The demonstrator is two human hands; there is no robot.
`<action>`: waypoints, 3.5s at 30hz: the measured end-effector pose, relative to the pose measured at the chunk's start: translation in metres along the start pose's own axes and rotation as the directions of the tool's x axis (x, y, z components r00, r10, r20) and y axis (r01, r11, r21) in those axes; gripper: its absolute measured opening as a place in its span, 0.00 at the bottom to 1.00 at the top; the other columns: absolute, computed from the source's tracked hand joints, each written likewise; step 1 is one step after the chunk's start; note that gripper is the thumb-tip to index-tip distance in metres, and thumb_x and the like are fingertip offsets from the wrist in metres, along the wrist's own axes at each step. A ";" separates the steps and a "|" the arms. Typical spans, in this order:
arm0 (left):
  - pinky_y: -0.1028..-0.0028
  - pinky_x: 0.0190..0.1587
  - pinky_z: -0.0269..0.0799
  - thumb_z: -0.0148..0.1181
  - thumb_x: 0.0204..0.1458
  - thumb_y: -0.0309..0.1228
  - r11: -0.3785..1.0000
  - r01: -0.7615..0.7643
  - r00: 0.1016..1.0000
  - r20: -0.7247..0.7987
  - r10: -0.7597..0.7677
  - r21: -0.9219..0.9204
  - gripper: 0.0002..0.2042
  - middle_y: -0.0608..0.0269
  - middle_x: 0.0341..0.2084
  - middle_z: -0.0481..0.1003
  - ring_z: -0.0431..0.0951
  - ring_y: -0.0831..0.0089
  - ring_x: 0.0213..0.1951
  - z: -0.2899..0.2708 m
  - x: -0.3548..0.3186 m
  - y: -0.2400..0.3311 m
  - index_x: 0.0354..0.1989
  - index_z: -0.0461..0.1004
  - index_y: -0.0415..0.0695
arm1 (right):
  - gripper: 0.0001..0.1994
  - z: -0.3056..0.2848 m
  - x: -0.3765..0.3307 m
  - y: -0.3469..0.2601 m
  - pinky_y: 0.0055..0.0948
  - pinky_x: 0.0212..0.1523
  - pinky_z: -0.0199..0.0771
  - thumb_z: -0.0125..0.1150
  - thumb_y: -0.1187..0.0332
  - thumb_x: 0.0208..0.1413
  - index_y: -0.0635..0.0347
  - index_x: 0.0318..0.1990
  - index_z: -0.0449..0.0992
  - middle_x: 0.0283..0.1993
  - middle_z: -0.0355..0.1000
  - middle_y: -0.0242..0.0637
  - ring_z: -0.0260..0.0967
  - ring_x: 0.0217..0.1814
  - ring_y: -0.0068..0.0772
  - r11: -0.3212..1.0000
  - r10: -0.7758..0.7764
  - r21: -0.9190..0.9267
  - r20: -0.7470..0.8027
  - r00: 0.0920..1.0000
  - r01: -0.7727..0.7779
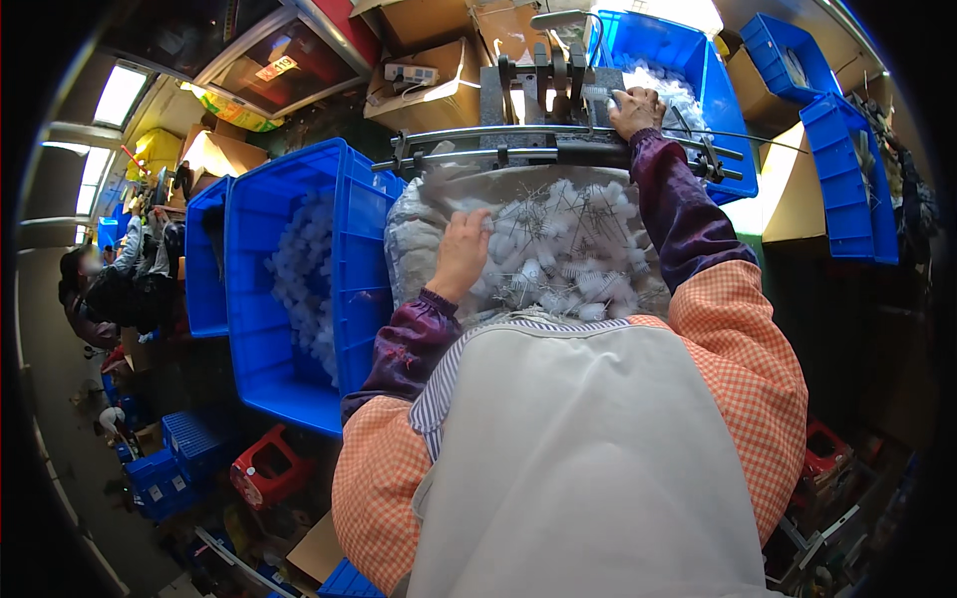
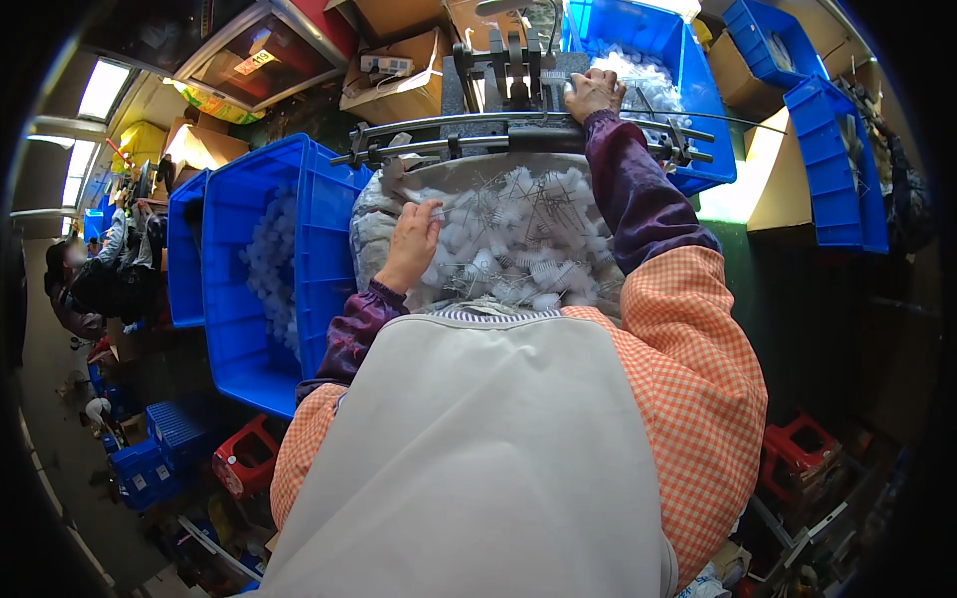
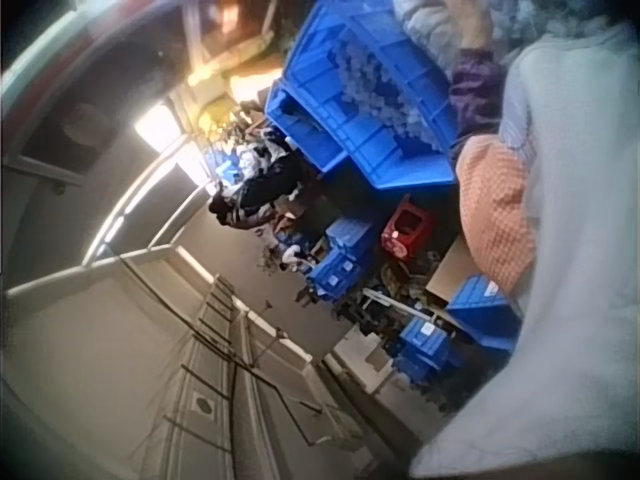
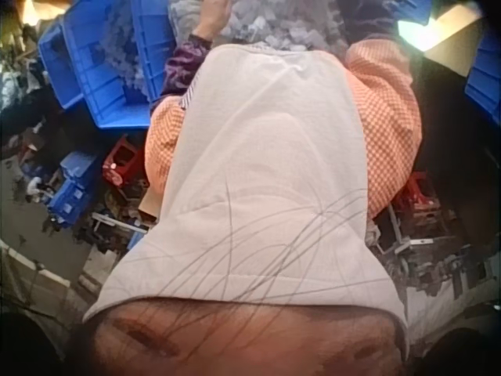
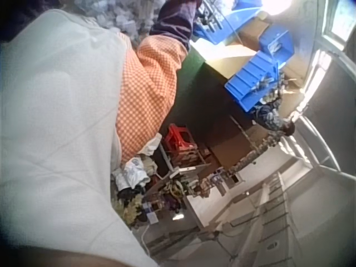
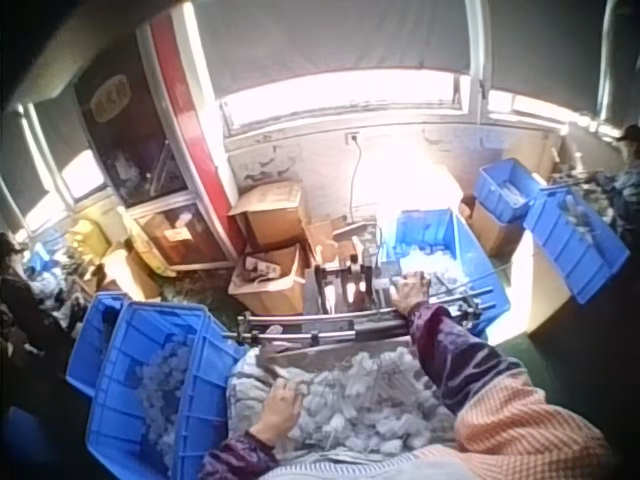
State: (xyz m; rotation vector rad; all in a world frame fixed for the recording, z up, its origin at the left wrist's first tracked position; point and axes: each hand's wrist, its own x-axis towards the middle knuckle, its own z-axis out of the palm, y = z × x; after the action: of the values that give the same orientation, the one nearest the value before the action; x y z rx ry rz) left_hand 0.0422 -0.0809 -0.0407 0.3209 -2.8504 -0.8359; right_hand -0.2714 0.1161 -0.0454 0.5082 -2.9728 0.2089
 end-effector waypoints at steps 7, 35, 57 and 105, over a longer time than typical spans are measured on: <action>0.62 0.42 0.64 0.46 0.51 0.27 0.989 -0.099 0.991 -0.098 0.088 -0.113 0.11 0.49 0.35 0.66 0.68 0.53 0.39 -0.012 0.004 0.019 0.43 0.67 0.42 | 0.17 0.016 0.002 -0.025 0.41 0.53 0.48 0.52 0.57 0.47 0.53 0.42 0.75 0.48 0.63 0.36 0.52 0.56 0.40 0.996 -0.086 0.025 -0.065 0.994 0.088; 0.80 0.30 0.71 0.57 0.46 0.20 0.866 -0.269 0.954 -0.240 0.180 -0.420 0.10 0.60 0.30 0.73 0.76 0.75 0.28 -0.022 0.036 0.064 0.39 0.71 0.40 | 0.21 -0.054 0.002 0.050 0.41 0.42 0.71 0.51 0.65 0.47 0.60 0.51 0.65 0.50 0.65 0.47 0.70 0.43 0.47 0.966 0.256 0.003 -0.147 0.955 -0.258; 0.62 0.40 0.65 0.57 0.43 0.34 0.981 -0.106 0.926 0.375 0.039 0.159 0.08 0.57 0.28 0.73 0.69 0.54 0.37 0.008 -0.018 -0.015 0.30 0.75 0.46 | 0.10 0.015 0.013 -0.008 0.39 0.48 0.61 0.51 0.68 0.48 0.52 0.39 0.71 0.43 0.68 0.34 0.62 0.50 0.40 0.976 -0.185 0.075 -0.188 0.964 0.202; 0.66 0.36 0.67 0.51 0.48 0.21 0.940 -0.235 0.964 0.064 0.258 -0.247 0.03 0.51 0.31 0.70 0.71 0.53 0.36 -0.009 0.001 0.007 0.31 0.67 0.37 | 0.16 0.009 -0.005 -0.037 0.42 0.53 0.50 0.49 0.58 0.48 0.53 0.43 0.72 0.46 0.66 0.39 0.59 0.54 0.41 0.997 -0.060 -0.054 -0.038 0.997 0.057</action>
State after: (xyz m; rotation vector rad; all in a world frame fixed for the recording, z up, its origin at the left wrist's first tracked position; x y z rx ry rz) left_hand 0.0417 -0.0795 -0.0293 -0.1082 -2.7533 -1.1483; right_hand -0.2549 0.0819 -0.0505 0.5769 -2.9117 0.1333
